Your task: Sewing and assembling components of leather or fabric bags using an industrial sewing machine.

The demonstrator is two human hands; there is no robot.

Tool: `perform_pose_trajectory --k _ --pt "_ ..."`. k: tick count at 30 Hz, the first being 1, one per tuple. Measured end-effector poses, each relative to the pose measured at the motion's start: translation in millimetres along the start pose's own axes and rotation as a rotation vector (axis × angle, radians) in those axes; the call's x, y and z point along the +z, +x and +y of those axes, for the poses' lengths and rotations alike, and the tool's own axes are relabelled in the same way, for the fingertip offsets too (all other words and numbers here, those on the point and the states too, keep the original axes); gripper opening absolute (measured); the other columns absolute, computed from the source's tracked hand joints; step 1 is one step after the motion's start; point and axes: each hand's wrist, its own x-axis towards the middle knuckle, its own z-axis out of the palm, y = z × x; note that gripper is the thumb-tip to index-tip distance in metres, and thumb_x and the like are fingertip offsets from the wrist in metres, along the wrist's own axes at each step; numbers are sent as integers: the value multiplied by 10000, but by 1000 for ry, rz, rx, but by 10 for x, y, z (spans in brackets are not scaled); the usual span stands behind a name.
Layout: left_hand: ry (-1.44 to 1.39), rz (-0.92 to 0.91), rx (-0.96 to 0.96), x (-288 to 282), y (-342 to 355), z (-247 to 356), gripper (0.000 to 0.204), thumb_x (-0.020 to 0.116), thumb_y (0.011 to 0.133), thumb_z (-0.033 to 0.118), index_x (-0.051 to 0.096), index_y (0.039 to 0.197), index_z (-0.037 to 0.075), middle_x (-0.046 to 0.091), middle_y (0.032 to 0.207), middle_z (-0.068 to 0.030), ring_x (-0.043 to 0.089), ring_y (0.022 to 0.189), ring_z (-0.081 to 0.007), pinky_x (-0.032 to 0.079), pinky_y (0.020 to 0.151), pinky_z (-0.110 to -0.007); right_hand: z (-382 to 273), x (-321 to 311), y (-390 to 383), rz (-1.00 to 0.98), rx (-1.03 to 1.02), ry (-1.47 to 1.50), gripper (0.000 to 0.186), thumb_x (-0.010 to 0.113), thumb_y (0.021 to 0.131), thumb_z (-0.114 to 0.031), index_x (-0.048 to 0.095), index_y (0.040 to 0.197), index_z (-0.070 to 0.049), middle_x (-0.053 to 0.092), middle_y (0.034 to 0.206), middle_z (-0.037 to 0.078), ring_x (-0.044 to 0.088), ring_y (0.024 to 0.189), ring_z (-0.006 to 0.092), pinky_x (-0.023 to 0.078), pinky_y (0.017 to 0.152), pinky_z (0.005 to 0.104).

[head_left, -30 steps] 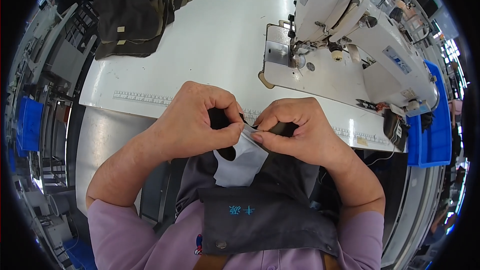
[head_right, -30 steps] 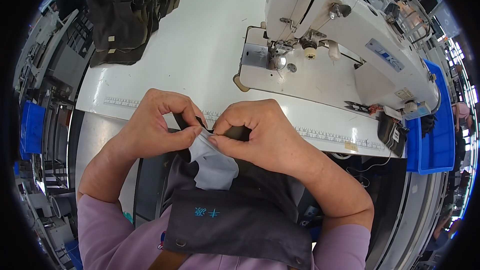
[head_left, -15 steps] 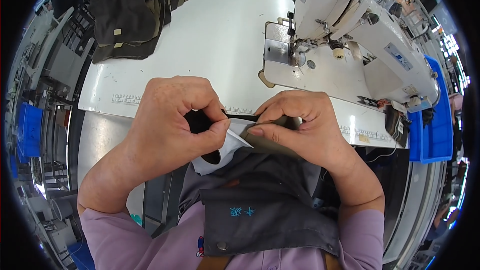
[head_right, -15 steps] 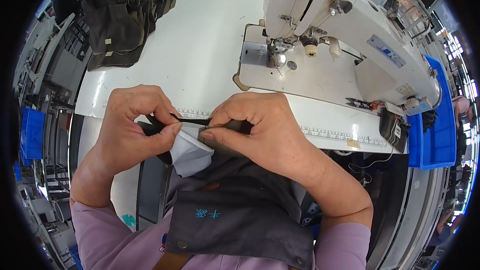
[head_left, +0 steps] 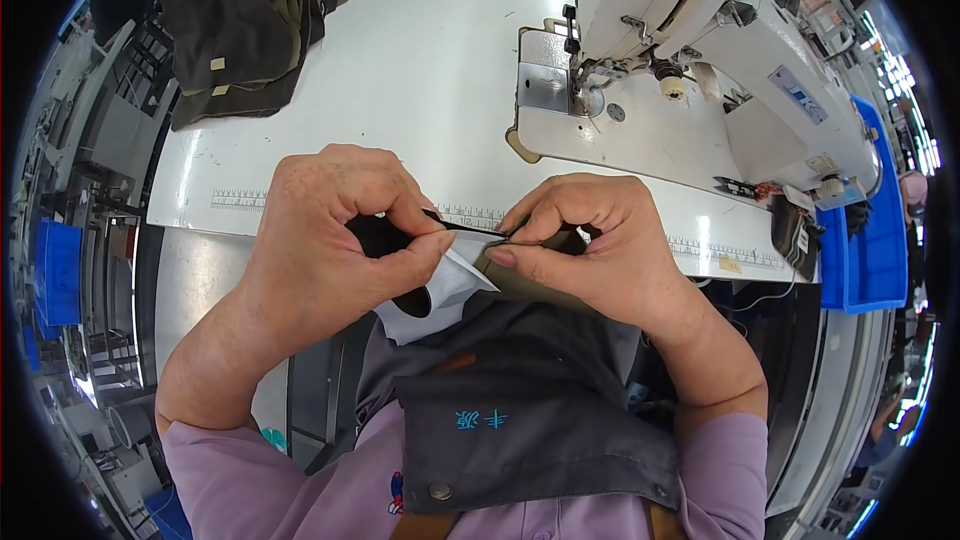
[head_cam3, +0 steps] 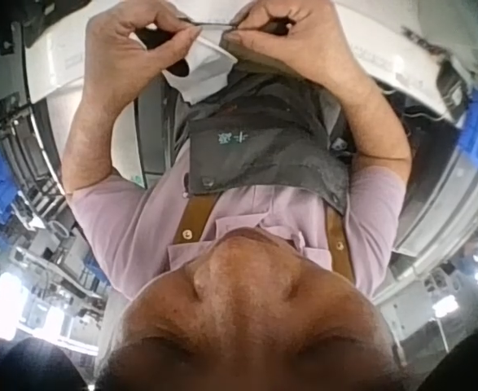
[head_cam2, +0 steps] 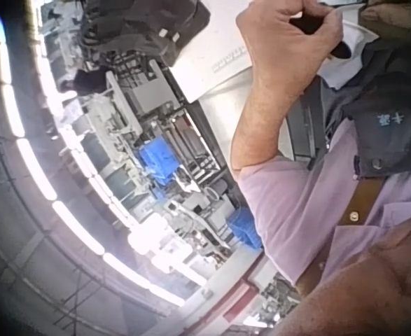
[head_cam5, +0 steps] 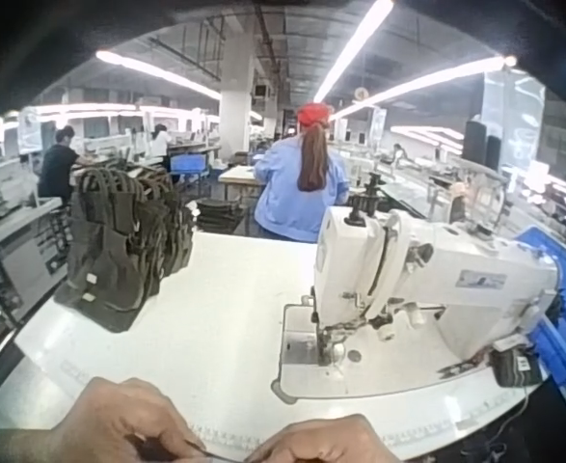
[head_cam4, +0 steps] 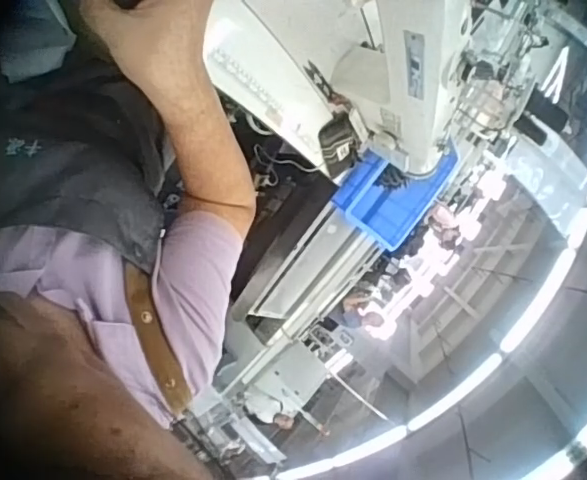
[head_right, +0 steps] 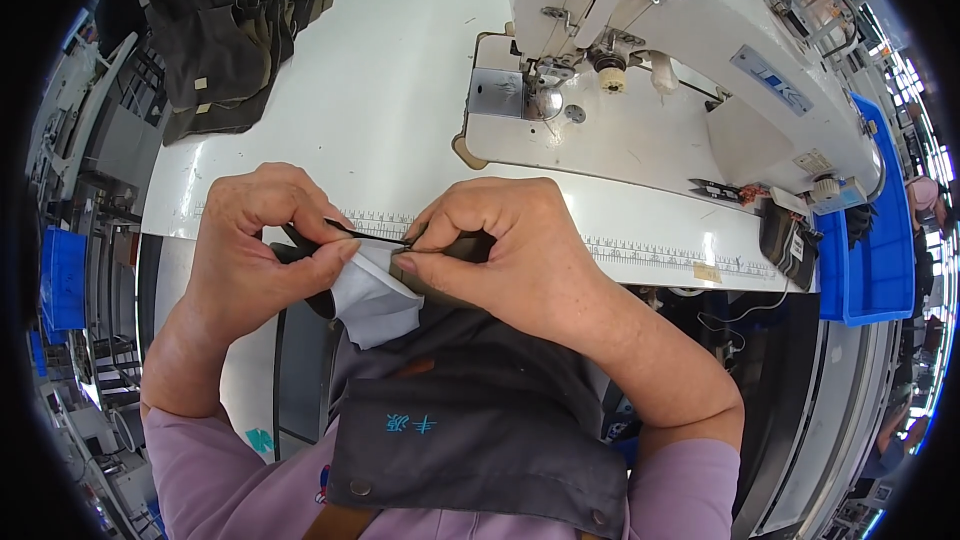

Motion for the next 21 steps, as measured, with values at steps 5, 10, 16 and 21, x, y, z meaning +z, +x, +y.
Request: perform_pose_trajectory --k 5,10,16,21 --pt "76 -22 17 -1 26 -6 144 796 672 12 666 665 74 691 727 -32 642 730 -158 440 774 -311 10 1 18 7 1 -19 148 817 781 -2 678 731 -9 717 828 81 638 725 98 471 650 238" --pt "143 -49 -19 30 24 -35 167 780 679 36 623 653 86 669 715 -10 628 728 -143 404 811 -306 80 21 17 14 51 33 164 815 780 -2 665 717 -13 714 828 80 639 736 100 473 655 240" --pt "120 -38 -81 70 9 -59 161 770 692 43 620 733 84 651 729 -3 618 732 -147 416 794 -319 122 74 7 23 8 40 179 802 798 -10 638 727 -10 698 815 55 603 704 65 458 611 226" --pt "-143 -166 -349 -60 96 86 123 754 726 56 718 843 51 668 729 -28 621 705 -166 466 733 -294 90 116 -8 15 -33 34 177 785 813 -15 626 737 -3 682 785 31 565 660 33 437 555 211"
